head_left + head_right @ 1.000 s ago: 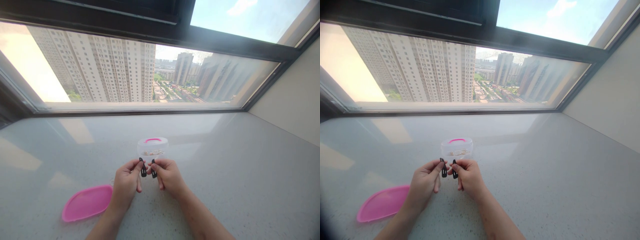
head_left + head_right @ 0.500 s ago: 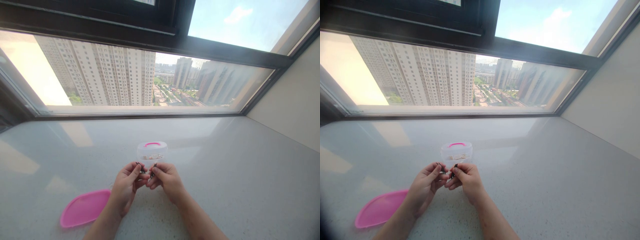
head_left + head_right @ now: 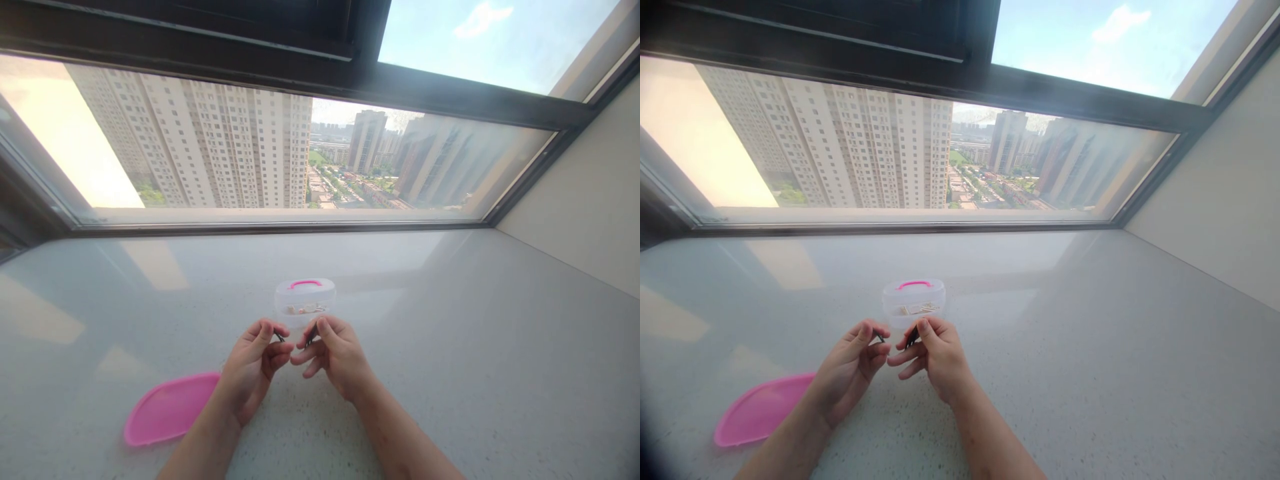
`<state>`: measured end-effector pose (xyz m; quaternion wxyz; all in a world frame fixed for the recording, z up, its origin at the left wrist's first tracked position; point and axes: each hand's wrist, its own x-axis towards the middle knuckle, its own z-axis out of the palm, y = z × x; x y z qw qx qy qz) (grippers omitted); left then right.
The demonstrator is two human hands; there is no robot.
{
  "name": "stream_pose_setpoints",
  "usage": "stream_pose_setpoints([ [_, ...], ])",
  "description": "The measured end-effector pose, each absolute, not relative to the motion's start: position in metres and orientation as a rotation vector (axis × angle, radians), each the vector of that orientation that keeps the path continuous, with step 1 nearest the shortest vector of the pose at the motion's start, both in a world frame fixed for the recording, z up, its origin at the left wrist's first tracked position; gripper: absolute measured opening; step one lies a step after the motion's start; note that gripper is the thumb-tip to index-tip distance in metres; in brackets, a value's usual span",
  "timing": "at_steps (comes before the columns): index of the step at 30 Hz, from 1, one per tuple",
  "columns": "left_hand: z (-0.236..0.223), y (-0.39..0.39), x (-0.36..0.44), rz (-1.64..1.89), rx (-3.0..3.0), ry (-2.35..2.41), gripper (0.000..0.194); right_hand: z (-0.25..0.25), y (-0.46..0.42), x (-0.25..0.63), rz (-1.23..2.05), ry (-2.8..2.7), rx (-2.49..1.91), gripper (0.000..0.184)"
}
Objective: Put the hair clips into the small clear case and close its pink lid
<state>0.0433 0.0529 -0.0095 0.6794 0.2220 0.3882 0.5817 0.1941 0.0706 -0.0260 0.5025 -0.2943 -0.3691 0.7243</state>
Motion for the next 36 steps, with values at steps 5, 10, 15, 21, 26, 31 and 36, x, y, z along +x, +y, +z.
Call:
stream_pose_setpoints([
  [5, -0.008, 0.052, 0.045, 1.277, 0.516, 0.875, 0.029, -0.026, 0.068, 0.194, 1.741, -0.909, -0.793, 0.042],
  [10, -0.010, 0.051, 0.045, 1.197, 0.609, 0.863, 0.030, -0.028, 0.067, 0.193, 1.727, -0.961, -0.835, 0.041],
  [15, -0.013, 0.050, 0.045, 1.174, 0.620, 0.854, 0.032, -0.029, 0.067, 0.190, 1.708, -0.993, -0.876, 0.043],
  [21, -0.012, 0.050, 0.045, 1.173, 0.647, 0.859, 0.031, -0.030, 0.069, 0.189, 1.671, -0.998, -0.866, 0.046],
  [26, -0.012, 0.050, 0.046, 1.128, 0.658, 0.844, 0.033, -0.033, 0.072, 0.190, 1.685, -1.015, -0.868, 0.047],
  [31, -0.015, 0.051, 0.048, 1.153, 0.650, 0.879, 0.035, -0.036, 0.075, 0.188, 1.671, -1.022, -0.899, 0.051],
  [36, -0.013, 0.050, 0.051, 1.159, 0.658, 0.920, 0.037, -0.037, 0.079, 0.187, 1.642, -1.027, -0.900, 0.053],
])
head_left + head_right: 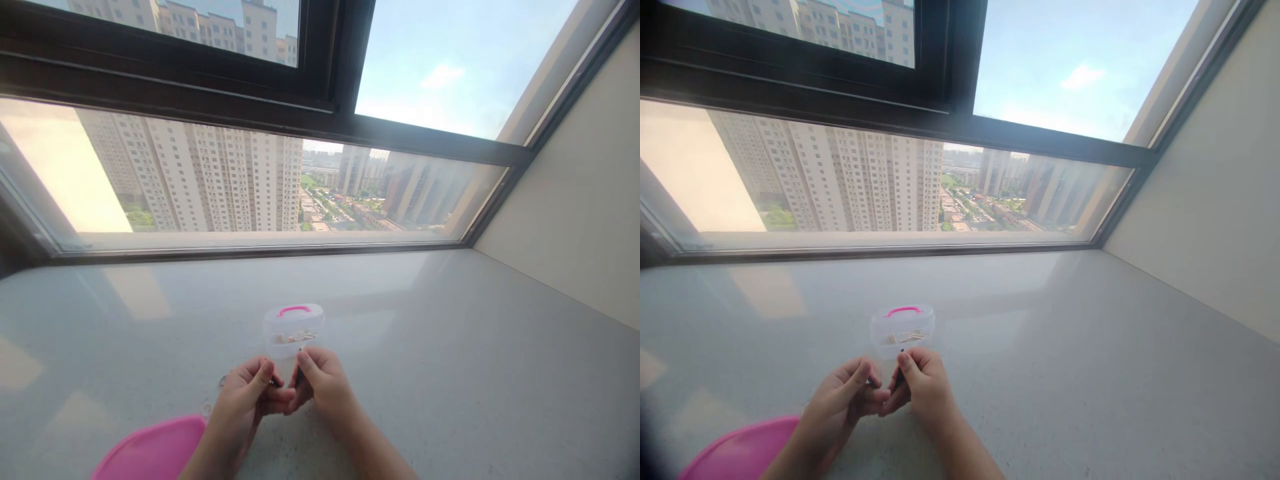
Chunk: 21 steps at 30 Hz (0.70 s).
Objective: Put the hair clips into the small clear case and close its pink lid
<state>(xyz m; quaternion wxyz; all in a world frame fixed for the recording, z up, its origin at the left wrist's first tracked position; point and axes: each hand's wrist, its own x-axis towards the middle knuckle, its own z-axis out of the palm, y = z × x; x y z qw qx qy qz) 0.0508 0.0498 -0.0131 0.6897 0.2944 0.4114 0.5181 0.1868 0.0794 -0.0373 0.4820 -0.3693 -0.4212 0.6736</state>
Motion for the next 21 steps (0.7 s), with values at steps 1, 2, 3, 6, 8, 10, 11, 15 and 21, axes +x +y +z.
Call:
stream_pose_setpoints([
  [1, -0.0127, 0.0499, 0.0510, 1.169, 0.653, 0.931, 0.037, -0.0375, 0.0800, 0.1869, 1.639, -1.023, -0.903, 0.052],
  [2, -0.0126, 0.0503, 0.0512, 1.180, 0.649, 0.943, 0.036, -0.0376, 0.0804, 0.1872, 1.635, -1.020, -0.905, 0.052],
  [3, -0.0128, 0.0509, 0.0512, 1.196, 0.644, 0.958, 0.035, -0.0377, 0.0807, 0.1876, 1.629, -1.016, -0.906, 0.051],
  [6, -0.0150, 0.0531, 0.0508, 1.250, 0.632, 0.997, 0.030, -0.0370, 0.0801, 0.1891, 1.585, -1.017, -0.897, 0.045],
  [8, -0.0171, 0.0542, 0.0499, 1.282, 0.630, 1.012, 0.037, -0.0356, 0.0789, 0.1902, 1.535, -1.037, -0.886, 0.040],
  [10, -0.0187, 0.0549, 0.0488, 1.299, 0.675, 1.036, 0.045, -0.0335, 0.0776, 0.1914, 1.477, -1.071, -0.887, 0.037],
  [11, -0.0192, 0.0551, 0.0485, 1.309, 0.713, 1.057, 0.045, -0.0323, 0.0770, 0.1919, 1.450, -1.086, -0.896, 0.036],
  [15, -0.0198, 0.0551, 0.0502, 1.363, 0.920, 1.109, 0.040, -0.0285, 0.0753, 0.1931, 1.402, -1.098, -0.955, 0.038],
  [21, -0.0204, 0.0512, 0.0556, 1.365, 1.096, 1.162, 0.026, -0.0304, 0.0748, 0.1906, 1.514, -1.088, -0.969, 0.040],
])
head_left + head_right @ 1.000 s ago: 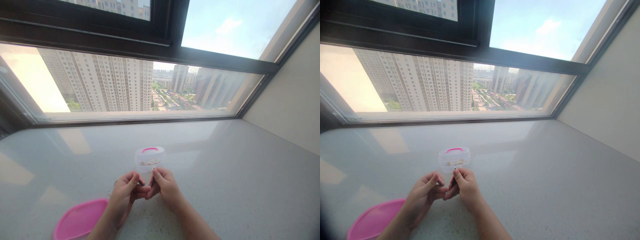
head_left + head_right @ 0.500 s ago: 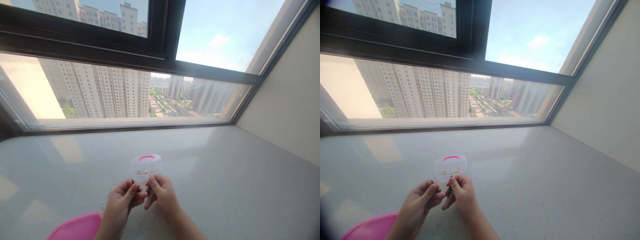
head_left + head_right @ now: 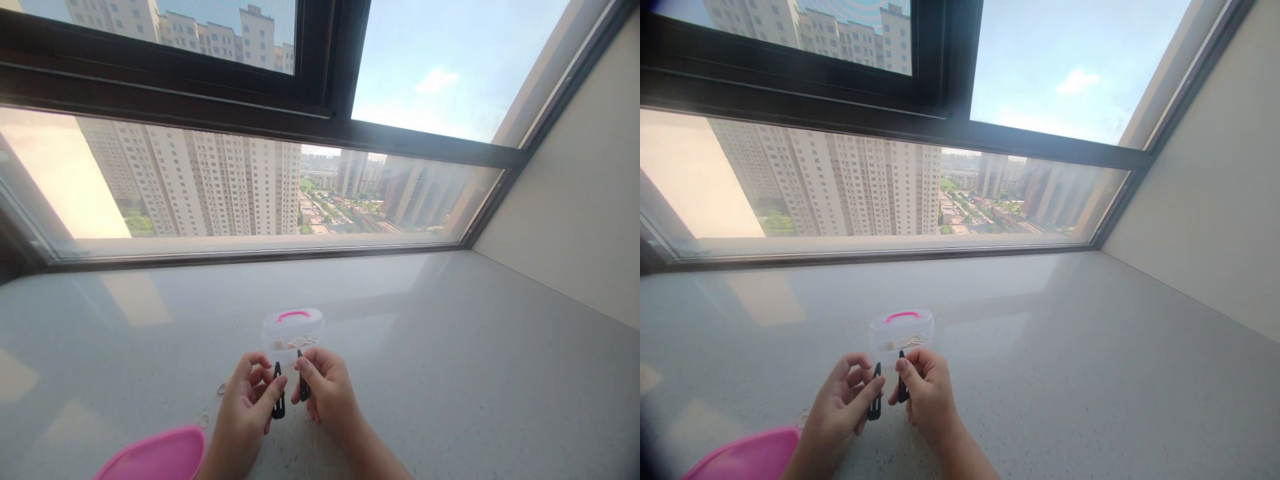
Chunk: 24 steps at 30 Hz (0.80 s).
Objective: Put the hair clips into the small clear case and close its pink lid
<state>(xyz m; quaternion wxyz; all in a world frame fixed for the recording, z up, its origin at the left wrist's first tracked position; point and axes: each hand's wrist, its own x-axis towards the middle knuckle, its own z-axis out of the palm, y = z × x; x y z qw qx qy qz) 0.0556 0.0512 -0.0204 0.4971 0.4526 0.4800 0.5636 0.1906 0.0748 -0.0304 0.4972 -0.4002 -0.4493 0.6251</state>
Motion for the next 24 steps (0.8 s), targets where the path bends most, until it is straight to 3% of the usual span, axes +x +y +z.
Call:
stream_pose_setpoints([
  [9, -0.0191, 0.0504, 0.0521, 1.414, 1.181, 1.252, 0.015, -0.0331, 0.0716, 0.1921, 1.603, -1.086, -0.690, 0.023],
  [16, -0.0228, 0.0501, 0.0542, 1.449, 1.088, 1.117, 0.033, -0.0293, 0.0725, 0.1896, 1.584, -1.104, -0.714, 0.028],
  [24, -0.0234, 0.0469, 0.0482, 1.372, 1.245, 1.150, 0.036, -0.0289, 0.0749, 0.1932, 1.532, -1.086, -0.849, 0.028],
])
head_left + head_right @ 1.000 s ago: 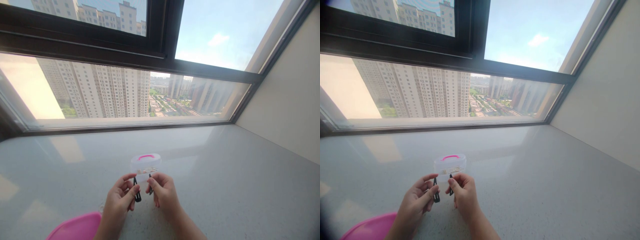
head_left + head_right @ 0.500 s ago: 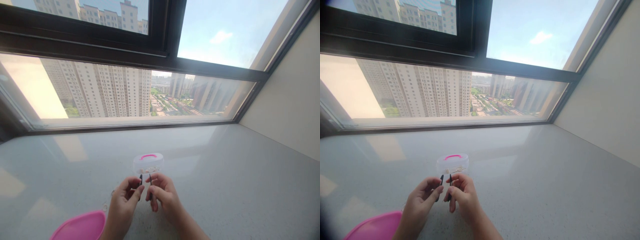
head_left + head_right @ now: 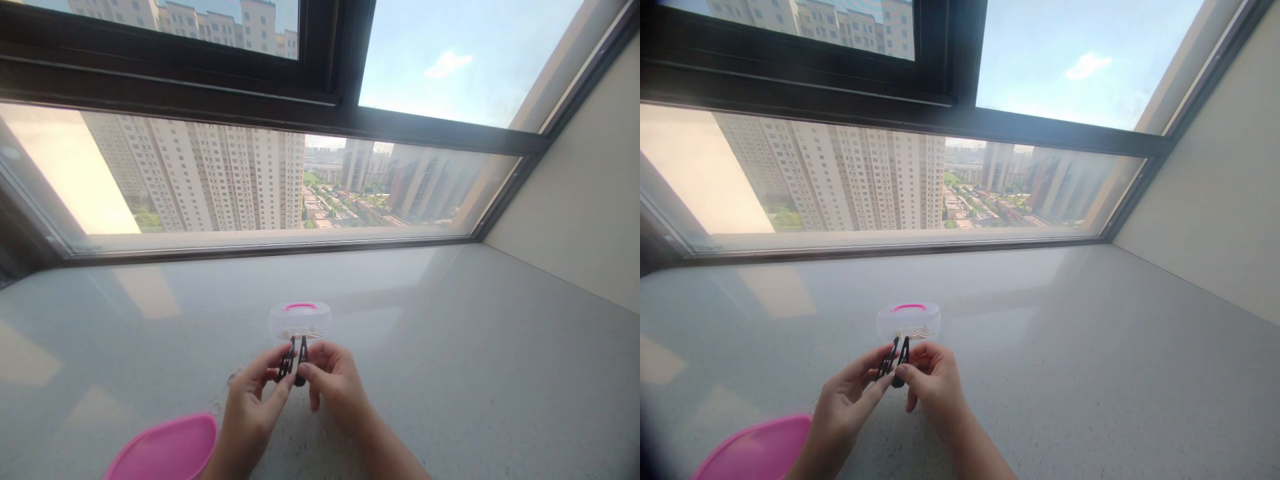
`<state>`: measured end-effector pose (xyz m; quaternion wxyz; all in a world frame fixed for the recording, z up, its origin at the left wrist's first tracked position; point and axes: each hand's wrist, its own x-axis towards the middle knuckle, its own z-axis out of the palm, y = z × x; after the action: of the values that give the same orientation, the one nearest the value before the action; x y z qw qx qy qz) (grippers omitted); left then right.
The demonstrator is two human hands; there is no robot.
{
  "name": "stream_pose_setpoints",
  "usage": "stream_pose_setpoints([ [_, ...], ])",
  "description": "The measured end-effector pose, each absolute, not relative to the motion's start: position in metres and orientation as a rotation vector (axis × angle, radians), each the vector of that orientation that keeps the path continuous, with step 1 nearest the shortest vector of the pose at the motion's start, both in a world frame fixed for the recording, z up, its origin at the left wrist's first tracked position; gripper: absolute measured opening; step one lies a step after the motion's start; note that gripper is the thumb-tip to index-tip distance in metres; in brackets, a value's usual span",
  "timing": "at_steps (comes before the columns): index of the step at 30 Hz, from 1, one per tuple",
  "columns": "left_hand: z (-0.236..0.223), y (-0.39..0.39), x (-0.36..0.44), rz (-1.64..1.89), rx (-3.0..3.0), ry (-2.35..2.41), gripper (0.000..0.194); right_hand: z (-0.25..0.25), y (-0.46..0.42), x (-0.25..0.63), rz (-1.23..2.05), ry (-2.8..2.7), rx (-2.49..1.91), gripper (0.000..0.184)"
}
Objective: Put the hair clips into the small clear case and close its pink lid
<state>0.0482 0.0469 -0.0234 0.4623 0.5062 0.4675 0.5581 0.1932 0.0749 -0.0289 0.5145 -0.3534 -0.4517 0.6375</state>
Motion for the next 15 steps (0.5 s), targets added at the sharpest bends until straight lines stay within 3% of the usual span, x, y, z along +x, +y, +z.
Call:
stream_pose_setpoints([
  [15, -0.0203, 0.0460, 0.0567, 1.381, 1.178, 1.053, 0.040, -0.0307, 0.0739, 0.1949, 1.464, -1.153, -0.897, 0.035],
])
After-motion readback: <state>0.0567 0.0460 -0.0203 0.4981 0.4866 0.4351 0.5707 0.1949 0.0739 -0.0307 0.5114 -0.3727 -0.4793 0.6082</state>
